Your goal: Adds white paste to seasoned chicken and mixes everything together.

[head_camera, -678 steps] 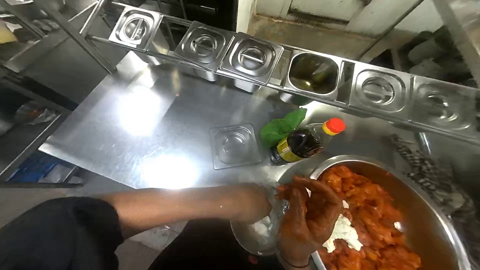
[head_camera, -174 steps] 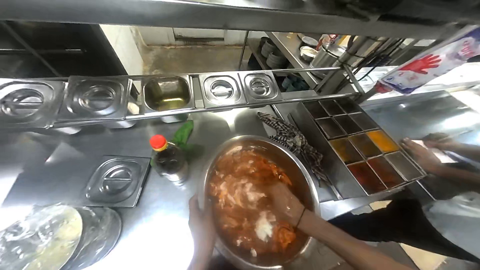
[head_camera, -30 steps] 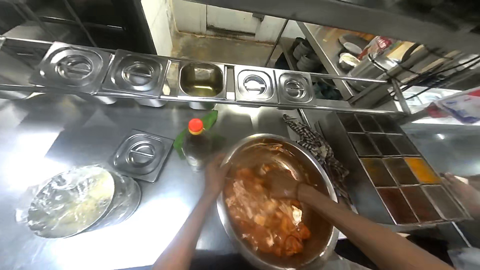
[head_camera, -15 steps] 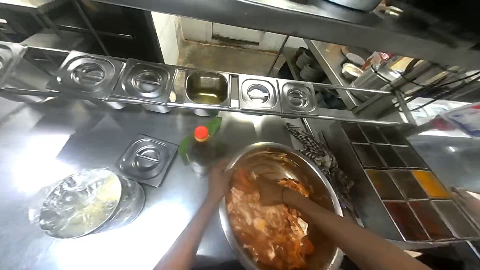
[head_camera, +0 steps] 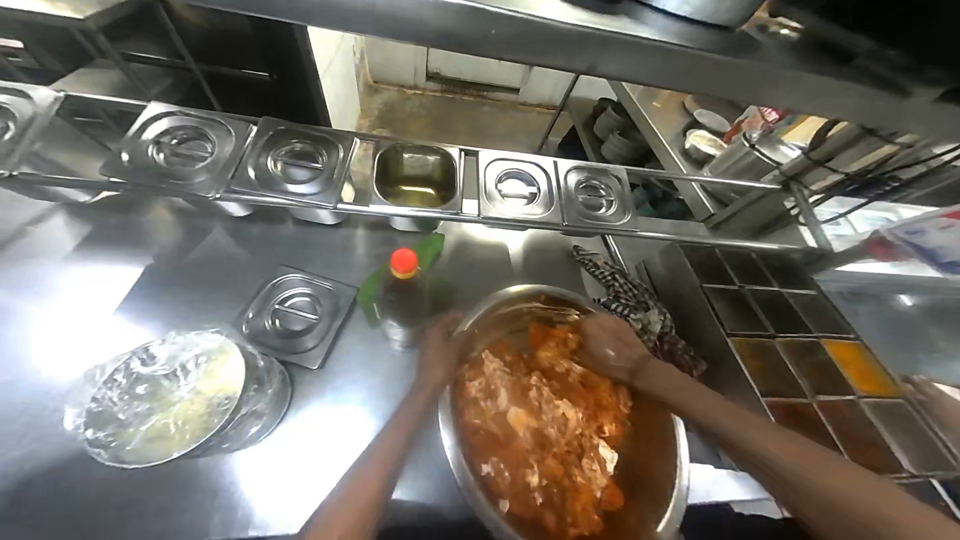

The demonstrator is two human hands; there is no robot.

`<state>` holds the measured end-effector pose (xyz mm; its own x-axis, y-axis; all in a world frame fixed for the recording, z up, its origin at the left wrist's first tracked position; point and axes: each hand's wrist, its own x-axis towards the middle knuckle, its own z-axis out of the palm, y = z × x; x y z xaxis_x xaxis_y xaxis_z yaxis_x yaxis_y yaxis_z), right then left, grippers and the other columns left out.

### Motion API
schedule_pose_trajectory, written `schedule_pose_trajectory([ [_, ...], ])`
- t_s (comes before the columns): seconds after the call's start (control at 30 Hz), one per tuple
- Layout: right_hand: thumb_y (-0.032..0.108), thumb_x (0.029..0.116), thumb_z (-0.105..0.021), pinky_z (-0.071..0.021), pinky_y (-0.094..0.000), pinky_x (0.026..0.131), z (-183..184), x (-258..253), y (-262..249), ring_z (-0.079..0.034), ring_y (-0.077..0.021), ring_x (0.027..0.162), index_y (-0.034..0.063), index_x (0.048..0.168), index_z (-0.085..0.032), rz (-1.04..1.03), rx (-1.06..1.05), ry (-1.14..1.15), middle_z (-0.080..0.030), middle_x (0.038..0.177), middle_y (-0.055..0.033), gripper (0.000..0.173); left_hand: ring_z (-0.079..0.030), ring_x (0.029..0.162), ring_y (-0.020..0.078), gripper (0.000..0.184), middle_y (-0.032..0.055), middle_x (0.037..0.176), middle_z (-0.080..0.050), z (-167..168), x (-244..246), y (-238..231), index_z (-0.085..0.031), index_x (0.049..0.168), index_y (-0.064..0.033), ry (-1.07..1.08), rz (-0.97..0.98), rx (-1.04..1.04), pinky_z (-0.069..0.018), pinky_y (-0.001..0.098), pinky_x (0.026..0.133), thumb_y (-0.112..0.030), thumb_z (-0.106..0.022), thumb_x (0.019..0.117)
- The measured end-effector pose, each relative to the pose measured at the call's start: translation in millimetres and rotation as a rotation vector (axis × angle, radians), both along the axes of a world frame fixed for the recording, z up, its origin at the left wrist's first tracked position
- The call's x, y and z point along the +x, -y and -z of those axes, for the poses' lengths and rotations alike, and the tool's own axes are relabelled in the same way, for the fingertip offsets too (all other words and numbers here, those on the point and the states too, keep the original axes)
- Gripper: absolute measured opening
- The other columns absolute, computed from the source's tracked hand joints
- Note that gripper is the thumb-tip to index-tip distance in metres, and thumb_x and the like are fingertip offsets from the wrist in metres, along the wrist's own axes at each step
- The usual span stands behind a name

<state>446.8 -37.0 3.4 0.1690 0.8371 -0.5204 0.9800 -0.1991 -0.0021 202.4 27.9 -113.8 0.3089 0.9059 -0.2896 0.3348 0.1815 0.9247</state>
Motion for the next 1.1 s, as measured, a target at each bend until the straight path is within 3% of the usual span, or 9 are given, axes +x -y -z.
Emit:
schedule_pose_trajectory([
  [0.1,0.044,0.0900,-0.073,-0.0467,-0.0678,0.099,58.0,-58.0,-18.3,-0.059,-0.0455,0.123,-0.0001,0.127,-0.065,-0.018,-0.164,-0.112,-0.063,0.130,-0.0258,0.058,-0.070,0.083,0.0207,0.029,0.0092,0.098,-0.074,-3.0,1.0,2.4,-0.067,0.126,-0.0094,0.020,-0.013,-0.023,-0.0580,0.0446,0.079,-0.020,-0.069,0.0989],
  [0.17,0.038,0.0872,-0.075,-0.0390,-0.0752,0.103,65.5,-104.2,2.1,-0.048,-0.0520,0.135,-0.0003,0.138,-0.058,-0.142,-0.252,-0.225,-0.051,0.145,-0.0308,0.066,-0.070,0.084,0.0211,0.028,0.0100,0.099,-0.074,-5.9,0.2,-2.1,-0.067,0.126,-0.0092,0.036,-0.002,-0.028,-0.0582,0.0440,0.078,-0.018,-0.068,0.0991],
  [0.27,0.029,0.0881,-0.075,-0.0390,-0.0764,0.103,36.2,-100.3,66.6,-0.043,-0.0528,0.139,0.0191,0.152,-0.050,-0.267,-0.331,-0.202,-0.048,0.151,-0.0271,0.070,-0.070,0.091,0.0224,0.031,0.0111,0.106,-0.073,-5.6,-2.6,1.2,-0.065,0.130,-0.0097,0.017,0.039,-0.015,-0.0580,0.0453,0.084,-0.014,-0.067,0.0995],
  [0.37,0.017,0.0877,-0.073,-0.0469,-0.0726,0.094,17.5,-47.3,104.2,-0.054,-0.0521,0.127,0.0200,0.148,-0.056,-0.190,-0.336,-0.079,-0.058,0.139,-0.0273,0.063,-0.070,0.098,0.0220,0.034,0.0107,0.113,-0.072,-4.8,-5.4,5.4,-0.064,0.132,-0.0090,0.038,0.021,-0.007,-0.0579,0.0457,0.088,-0.013,-0.068,0.0982],
  [0.47,0.023,0.0898,-0.071,-0.0454,-0.0715,0.098,37.3,-7.4,79.3,-0.052,-0.0519,0.131,0.0092,0.149,-0.053,-0.046,-0.330,-0.003,-0.051,0.146,-0.0300,0.063,-0.070,0.104,0.0215,0.034,0.0104,0.117,-0.072,-3.8,-4.2,10.4,-0.066,0.132,-0.0087,0.041,-0.022,-0.016,-0.0568,0.0458,0.093,-0.013,-0.068,0.0978],
  [0.53,0.026,0.0922,-0.071,-0.0395,-0.0722,0.107,68.2,-12.5,34.2,-0.045,-0.0514,0.139,0.0046,0.153,-0.045,0.028,-0.325,-0.058,-0.045,0.152,-0.0309,0.070,-0.069,0.106,0.0208,0.033,0.0095,0.118,-0.072,-3.2,-2.5,12.2,-0.067,0.131,-0.0097,0.022,-0.028,-0.006,-0.0561,0.0457,0.095,-0.016,-0.068,0.0989],
  [0.67,0.025,0.0905,-0.071,-0.0453,-0.0698,0.100,93.7,-64.1,-16.6,-0.048,-0.0479,0.136,0.0134,0.148,-0.054,-0.023,-0.203,-0.127,-0.053,0.145,-0.0268,0.061,-0.070,0.104,0.0245,0.034,0.0122,0.115,-0.073,-3.4,-6.4,10.8,-0.066,0.132,-0.0095,-0.027,-0.064,0.008,-0.0553,0.0496,0.095,-0.022,-0.066,0.1012],
  [0.9,0.012,0.0879,-0.074,-0.0447,-0.0671,0.101,41.0,-37.0,33.3,-0.059,-0.0494,0.120,-0.0067,0.122,-0.066,-0.371,-0.316,-0.211,-0.064,0.123,-0.0312,0.040,-0.071,0.089,0.0209,0.029,0.0090,0.101,-0.074,-2.4,-6.7,13.6,-0.068,0.128,-0.0106,0.030,-0.114,0.033,-0.0580,0.0455,0.084,-0.018,-0.068,0.0992],
  [1.1,0.013,0.0861,-0.078,-0.0512,-0.0570,0.097,-31.5,14.8,36.4,-0.066,-0.0396,0.110,-0.0009,0.115,-0.070,-0.097,-0.104,-0.105,-0.070,0.112,-0.0224,0.033,-0.071,0.091,0.0217,0.029,0.0098,0.103,-0.074,-4.0,-6.1,13.1,-0.067,0.128,-0.0104,0.027,-0.110,-0.013,-0.0574,0.0457,0.085,-0.019,-0.067,0.0997],
])
